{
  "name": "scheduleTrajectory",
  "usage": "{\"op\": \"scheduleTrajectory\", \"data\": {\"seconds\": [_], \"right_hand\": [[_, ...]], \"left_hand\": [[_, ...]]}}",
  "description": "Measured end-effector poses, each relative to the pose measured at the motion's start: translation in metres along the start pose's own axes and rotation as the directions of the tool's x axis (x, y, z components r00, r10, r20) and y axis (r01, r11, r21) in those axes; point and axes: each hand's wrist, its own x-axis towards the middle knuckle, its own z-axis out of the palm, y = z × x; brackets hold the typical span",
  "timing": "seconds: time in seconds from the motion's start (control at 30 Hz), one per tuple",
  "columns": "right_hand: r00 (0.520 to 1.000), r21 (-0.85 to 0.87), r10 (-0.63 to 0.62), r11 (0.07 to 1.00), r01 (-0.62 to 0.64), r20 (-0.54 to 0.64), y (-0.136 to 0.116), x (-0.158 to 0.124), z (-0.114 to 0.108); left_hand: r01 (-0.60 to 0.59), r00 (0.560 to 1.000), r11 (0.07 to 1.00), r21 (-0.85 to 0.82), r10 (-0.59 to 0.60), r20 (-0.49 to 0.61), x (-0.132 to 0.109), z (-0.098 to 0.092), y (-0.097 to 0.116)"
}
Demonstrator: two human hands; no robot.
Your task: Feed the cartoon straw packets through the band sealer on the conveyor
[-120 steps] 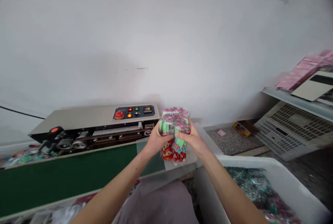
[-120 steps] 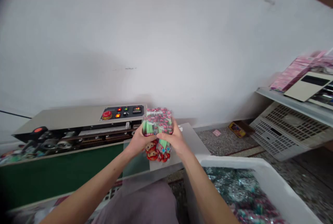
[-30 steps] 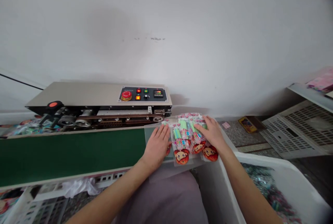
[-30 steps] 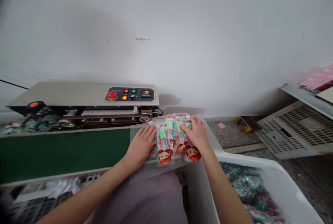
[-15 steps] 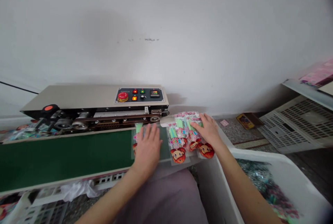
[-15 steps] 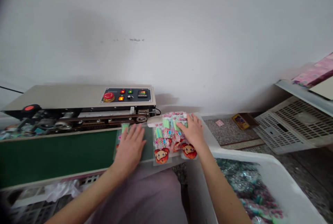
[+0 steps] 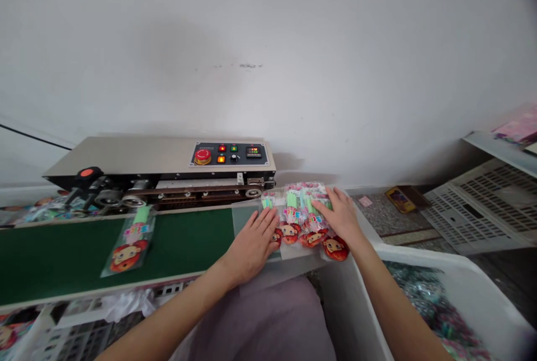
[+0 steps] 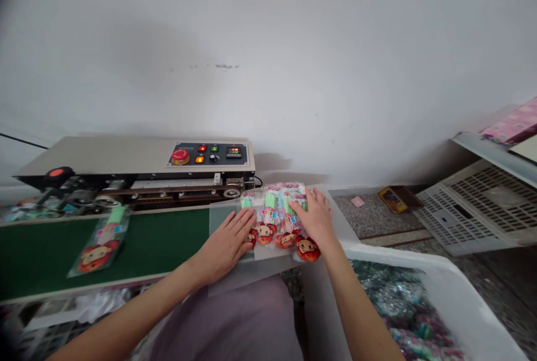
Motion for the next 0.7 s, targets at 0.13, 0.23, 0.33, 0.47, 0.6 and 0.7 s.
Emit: {"op": "scheduleTrajectory", "data": {"seconds": [0.13, 0.23, 0.33, 0.47, 0.6, 0.7], "right_hand": [[1.0, 0.01, -0.009, 1.0, 0.009, -0.008, -0.002, -0.001, 0.0], [1.0, 0.012, -0.009, 1.0, 0.009, -0.019, -0.003, -0.002, -0.001], [1.0, 0.017, -0.007, 1.0, 0.008, -0.014, -0.004, -0.004, -0.002], [1.0, 0.035, 0.005, 0.999, -0.005, -0.006, -0.005, -0.006, -0.004], [0.998, 0.113, -0.028, 0.993, 0.035, -0.058, -0.003, -0.008, -0.001], [0.995, 0.16, -0.05, 0.985, 0.063, -0.084, 0.0, -0.008, 0.002]], "left_hand": [[0.045, 0.999, 0.999, 0.016, -0.044, -0.005, -0.013, 0.001, -0.007], [0.099, 0.995, 0.995, 0.026, -0.098, -0.019, -0.021, -0.003, -0.013], [0.183, 0.983, 0.983, 0.026, -0.182, -0.04, -0.014, -0.014, -0.008], [0.004, 0.999, 1.0, -0.025, -0.005, -0.046, 0.014, -0.014, 0.019], [0.001, 0.998, 1.0, -0.025, -0.003, -0.06, 0.028, 0.003, 0.034], [0.081, 0.995, 0.997, -0.006, -0.081, -0.05, 0.017, 0.009, 0.032]]}}
